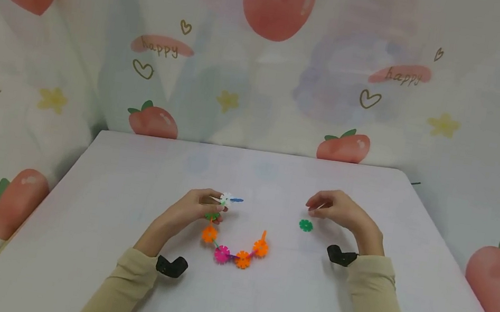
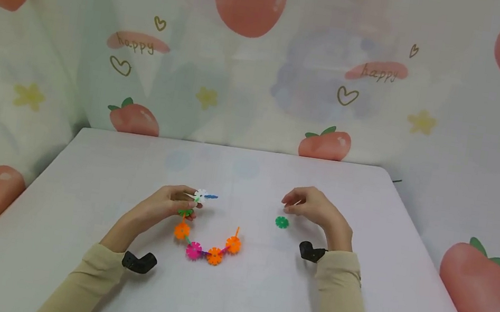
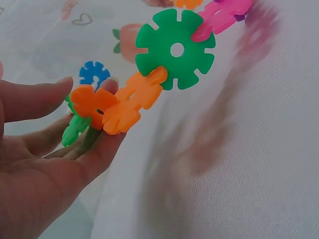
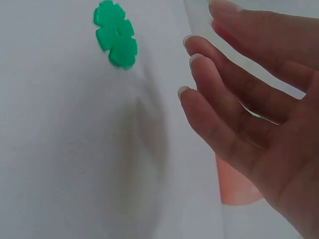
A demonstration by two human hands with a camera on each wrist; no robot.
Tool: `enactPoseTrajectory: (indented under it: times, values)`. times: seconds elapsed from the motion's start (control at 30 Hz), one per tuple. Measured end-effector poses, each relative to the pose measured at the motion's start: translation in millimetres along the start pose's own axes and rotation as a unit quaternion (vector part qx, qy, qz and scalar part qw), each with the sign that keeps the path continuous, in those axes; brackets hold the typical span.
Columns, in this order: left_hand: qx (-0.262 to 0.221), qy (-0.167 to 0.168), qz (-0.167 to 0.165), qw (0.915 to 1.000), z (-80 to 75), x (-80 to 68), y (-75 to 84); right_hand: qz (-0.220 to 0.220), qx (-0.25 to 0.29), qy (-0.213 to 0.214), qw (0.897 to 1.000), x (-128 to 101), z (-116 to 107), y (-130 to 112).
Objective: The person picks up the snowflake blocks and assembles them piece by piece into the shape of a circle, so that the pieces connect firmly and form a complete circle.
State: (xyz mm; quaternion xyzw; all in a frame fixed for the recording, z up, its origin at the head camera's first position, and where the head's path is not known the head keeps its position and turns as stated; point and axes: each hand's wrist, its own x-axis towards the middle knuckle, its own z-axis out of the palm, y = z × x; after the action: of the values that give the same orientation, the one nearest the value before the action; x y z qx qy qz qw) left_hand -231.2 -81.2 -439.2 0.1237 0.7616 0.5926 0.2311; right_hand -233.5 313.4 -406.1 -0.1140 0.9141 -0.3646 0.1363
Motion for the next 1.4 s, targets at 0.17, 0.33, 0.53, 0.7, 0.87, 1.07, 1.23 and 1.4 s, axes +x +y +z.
enactPoseTrajectory:
  times: [0.17,0.33,0.53,0.7,0.87,1.07,1.23,1.4]
  values:
    - [-0.004,0.004,-0.004,1.0,-0.8,0.0,-1.5,-0.001,0.036,-0.023,0.999,2,3,12]
    - [-0.005,0.0,-0.006,1.0,-0.1,0.7,-2.8,0.013,0.006,-0.051,0.999,7,11,14]
    - [-0.007,-0.002,-0.005,1.0,0.6,-0.1,-4.5,0.049,-0.054,-0.053,0.996,14,21,4]
    - [-0.019,0.004,-0.006,0.9998,1.4,-1.4,-5.4,0.04,-0.056,-0.038,0.997,17,25,-3]
    - [-0.025,-0.005,0.007,0.9997,2.0,-0.2,-6.0,0.01,-0.039,-0.001,0.999,23,31,-12]
    - [-0.026,-0.005,0.021,0.9994,2.4,2.3,-5.2,-0.03,-0.018,0.049,0.998,25,43,-33]
    - [-0.028,0.004,0.019,0.9994,3.5,2.6,-5.3,-0.065,0.014,0.086,0.994,29,59,-53]
    - [-0.023,0.024,0.004,0.9994,5.6,5.0,-6.4,-0.095,0.03,0.084,0.991,33,76,-65]
